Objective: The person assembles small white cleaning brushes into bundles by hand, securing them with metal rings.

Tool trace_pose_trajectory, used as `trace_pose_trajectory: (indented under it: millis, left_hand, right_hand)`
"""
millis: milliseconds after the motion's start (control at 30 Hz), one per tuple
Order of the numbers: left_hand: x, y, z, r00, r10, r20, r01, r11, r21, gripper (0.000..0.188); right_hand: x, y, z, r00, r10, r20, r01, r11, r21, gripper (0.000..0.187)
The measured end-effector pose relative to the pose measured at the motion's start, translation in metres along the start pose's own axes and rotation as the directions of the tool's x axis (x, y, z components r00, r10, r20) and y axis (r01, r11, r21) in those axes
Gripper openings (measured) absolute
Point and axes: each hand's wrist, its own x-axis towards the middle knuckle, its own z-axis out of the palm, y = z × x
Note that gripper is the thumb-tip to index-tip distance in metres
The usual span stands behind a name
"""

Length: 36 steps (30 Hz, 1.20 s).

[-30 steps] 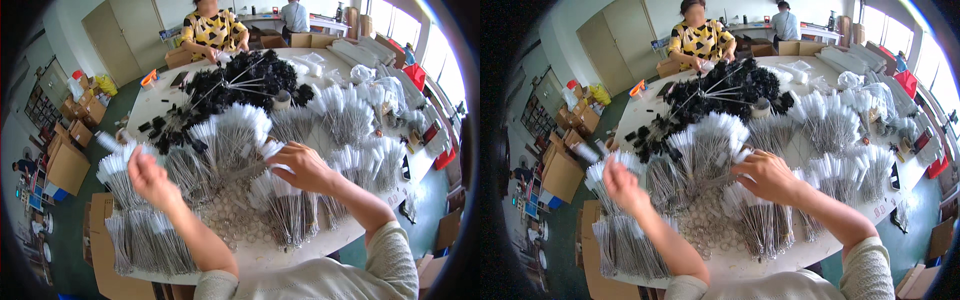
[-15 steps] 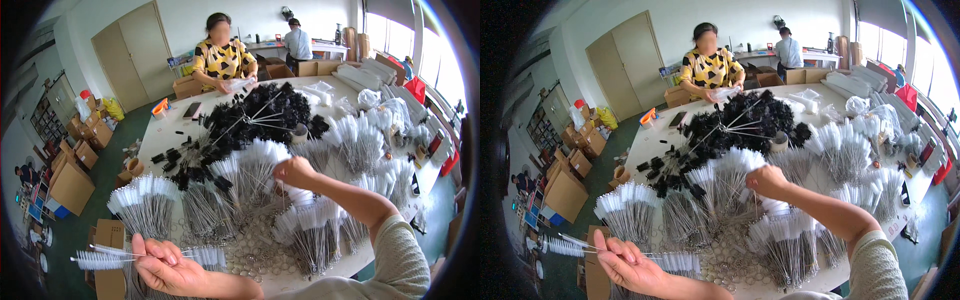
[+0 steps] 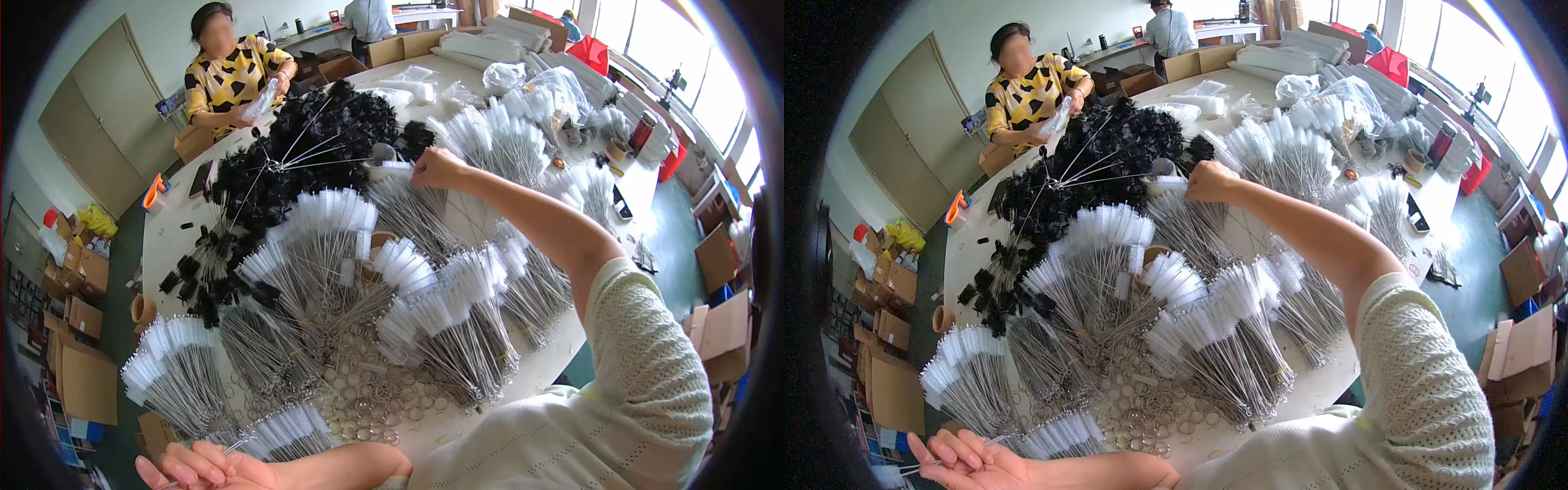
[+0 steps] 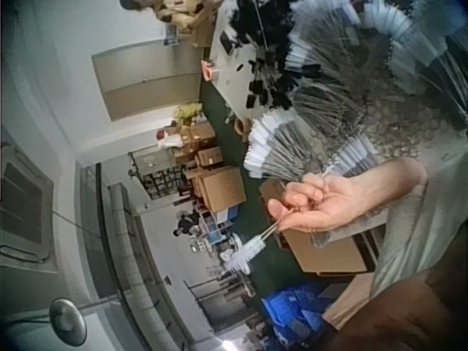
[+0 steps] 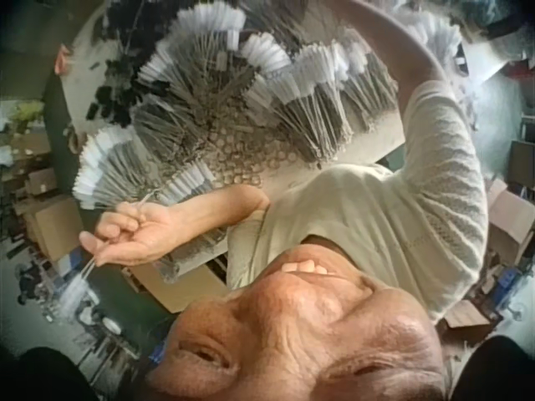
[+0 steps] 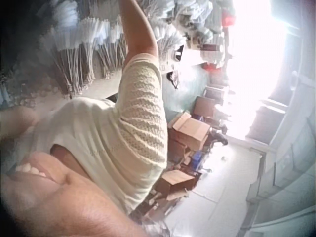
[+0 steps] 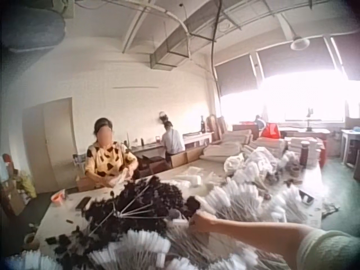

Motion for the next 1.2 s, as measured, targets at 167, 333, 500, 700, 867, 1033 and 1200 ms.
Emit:
trace_pose_trajectory:
  millis: [167,333,500,700,867,1033,1200]
  left_hand:
    - [0.002,0.009,-0.012,0.996,0.051,0.071,-0.049,0.999,-0.022,0.036]
    - [0.001,0.012,-0.012,0.991,0.015,0.135,-0.005,0.997,-0.074,0.033]
    - [-0.002,0.014,-0.005,0.991,0.037,0.132,-0.030,0.998,-0.055,0.030]
    - [-0.006,0.009,-0.006,0.996,0.018,0.087,-0.016,0.999,-0.030,0.036]
    - [-0.012,0.013,0.004,0.998,0.005,0.063,-0.009,0.998,0.064,0.041]
    - [-0.013,0.011,0.002,0.994,-0.010,0.106,0.006,0.999,0.040,0.042]
    - [-0.015,0.004,0.006,0.988,0.017,0.154,-0.037,0.991,0.130,0.044]
  right_hand:
    - [-0.002,-0.018,0.022,0.970,0.233,0.064,-0.224,0.967,-0.118,0.032]
    - [0.005,-0.018,0.032,0.925,0.375,0.063,-0.369,0.925,-0.087,0.038]
    - [0.013,0.002,0.027,0.918,0.387,0.083,-0.396,0.900,0.181,0.033]
    - [-0.016,-0.019,-0.067,0.857,0.261,-0.445,0.112,0.748,0.654,0.021]
    - [-0.036,0.043,-0.163,0.856,0.215,-0.470,0.009,0.903,0.430,0.025]
    - [-0.018,0.180,-0.162,0.893,0.333,-0.302,-0.134,0.838,0.529,0.019]
    - [-0.009,0.211,-0.117,0.695,0.615,-0.372,-0.582,0.786,0.210,0.032]
